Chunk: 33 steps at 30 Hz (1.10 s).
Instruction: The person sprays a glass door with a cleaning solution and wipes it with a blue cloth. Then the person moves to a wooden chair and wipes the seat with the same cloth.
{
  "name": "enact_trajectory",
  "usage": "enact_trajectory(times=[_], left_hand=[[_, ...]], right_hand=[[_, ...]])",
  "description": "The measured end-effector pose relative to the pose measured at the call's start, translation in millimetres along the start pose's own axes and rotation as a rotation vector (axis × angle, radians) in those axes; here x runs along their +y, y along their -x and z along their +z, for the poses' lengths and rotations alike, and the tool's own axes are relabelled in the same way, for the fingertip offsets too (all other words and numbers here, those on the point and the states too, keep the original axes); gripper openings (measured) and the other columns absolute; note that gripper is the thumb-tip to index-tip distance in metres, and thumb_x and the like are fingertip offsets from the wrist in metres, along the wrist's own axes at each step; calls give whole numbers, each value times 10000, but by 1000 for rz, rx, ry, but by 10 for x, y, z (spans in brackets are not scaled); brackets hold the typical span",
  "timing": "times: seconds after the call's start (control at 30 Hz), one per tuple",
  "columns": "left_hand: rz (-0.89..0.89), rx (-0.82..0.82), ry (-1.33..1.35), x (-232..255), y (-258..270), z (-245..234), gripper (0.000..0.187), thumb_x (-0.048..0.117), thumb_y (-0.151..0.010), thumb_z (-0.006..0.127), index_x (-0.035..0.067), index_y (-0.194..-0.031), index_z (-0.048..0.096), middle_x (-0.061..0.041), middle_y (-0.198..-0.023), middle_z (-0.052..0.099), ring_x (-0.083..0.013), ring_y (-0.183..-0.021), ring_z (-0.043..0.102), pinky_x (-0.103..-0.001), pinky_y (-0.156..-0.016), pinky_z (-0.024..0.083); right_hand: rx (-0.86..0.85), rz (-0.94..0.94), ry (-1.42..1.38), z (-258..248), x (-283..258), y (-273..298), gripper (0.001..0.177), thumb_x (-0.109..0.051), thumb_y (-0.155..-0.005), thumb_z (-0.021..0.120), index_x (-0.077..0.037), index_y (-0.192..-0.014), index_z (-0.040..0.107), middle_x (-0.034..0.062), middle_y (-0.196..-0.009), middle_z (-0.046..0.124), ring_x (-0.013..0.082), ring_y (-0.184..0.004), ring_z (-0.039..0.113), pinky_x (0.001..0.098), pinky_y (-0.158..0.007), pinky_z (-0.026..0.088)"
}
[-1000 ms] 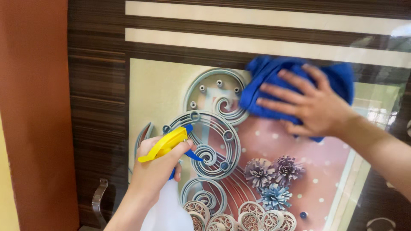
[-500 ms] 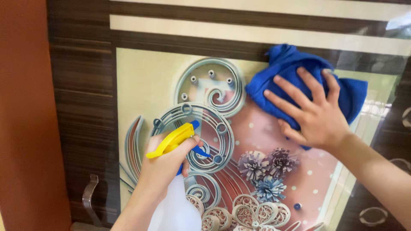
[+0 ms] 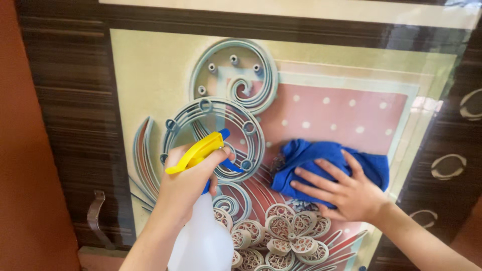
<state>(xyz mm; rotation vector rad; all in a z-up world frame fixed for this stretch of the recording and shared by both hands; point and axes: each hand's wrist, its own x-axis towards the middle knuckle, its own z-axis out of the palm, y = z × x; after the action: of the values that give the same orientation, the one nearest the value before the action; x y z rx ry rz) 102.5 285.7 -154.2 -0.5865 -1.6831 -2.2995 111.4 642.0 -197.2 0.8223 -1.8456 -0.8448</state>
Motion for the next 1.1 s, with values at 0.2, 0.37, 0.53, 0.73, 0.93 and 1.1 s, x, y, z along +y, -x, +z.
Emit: enact_trajectory(times=[0.2, 0.37, 0.53, 0.73, 0.93, 1.1], left_hand=[[-76, 53, -19, 25, 44, 32, 315, 174, -746, 775, 27, -1013, 692, -79, -847, 769, -123, -434, 496, -279, -413, 403], [-32, 23, -44, -23, 37, 9, 306, 180, -765, 771, -2, -1003, 714, -84, -851, 777, -119, -443, 502, -275, -414, 401], [10, -16, -49, -12, 6, -7, 296, 180, -773, 769, -11, -995, 728, -85, -846, 782, -116, -443, 504, -271, -409, 400], [-37, 37, -65, 21, 45, 96, 313, 181, -766, 771, -16, -1002, 710, -99, -847, 773, -137, -422, 491, -291, -395, 395], [-20, 12, -66, 16, 7, 124, 328, 173, -775, 758, -18, -1038, 718, -99, -881, 785, -134, -437, 502, -286, -409, 408], [-14, -29, -60, 11, -12, 169, 341, 166, -779, 739, -10, -1071, 729, -102, -892, 796, -123, -445, 510, -281, -411, 423]], right_hand=[[-41, -80, -68, 17, 142, 79, 657, -576, -893, 464, -406, -1524, 398, -85, -1586, 400, 249, -1380, 413, 626, -1151, 204], [22, -13, 28, -78, 466, -12, 642, -593, -923, 434, -375, -1527, 431, -35, -1600, 409, 302, -1430, 379, 626, -1146, 172], [119, 277, 12, -309, 1062, -203, 674, -554, -925, 475, -291, -1541, 542, 77, -1630, 451, 368, -1525, 290, 651, -1204, 115], [256, 585, 88, -553, 1240, -346, 608, -373, -967, 624, -193, -1547, 601, 118, -1674, 432, 425, -1552, 267, 629, -1226, 150], [348, 708, 76, -493, 1043, -351, 614, -343, -992, 607, -146, -1573, 589, 154, -1686, 401, 456, -1555, 242, 663, -1237, 140], [352, 819, 61, -385, 782, -221, 608, -347, -989, 599, -127, -1556, 584, 161, -1692, 386, 462, -1567, 224, 668, -1229, 123]])
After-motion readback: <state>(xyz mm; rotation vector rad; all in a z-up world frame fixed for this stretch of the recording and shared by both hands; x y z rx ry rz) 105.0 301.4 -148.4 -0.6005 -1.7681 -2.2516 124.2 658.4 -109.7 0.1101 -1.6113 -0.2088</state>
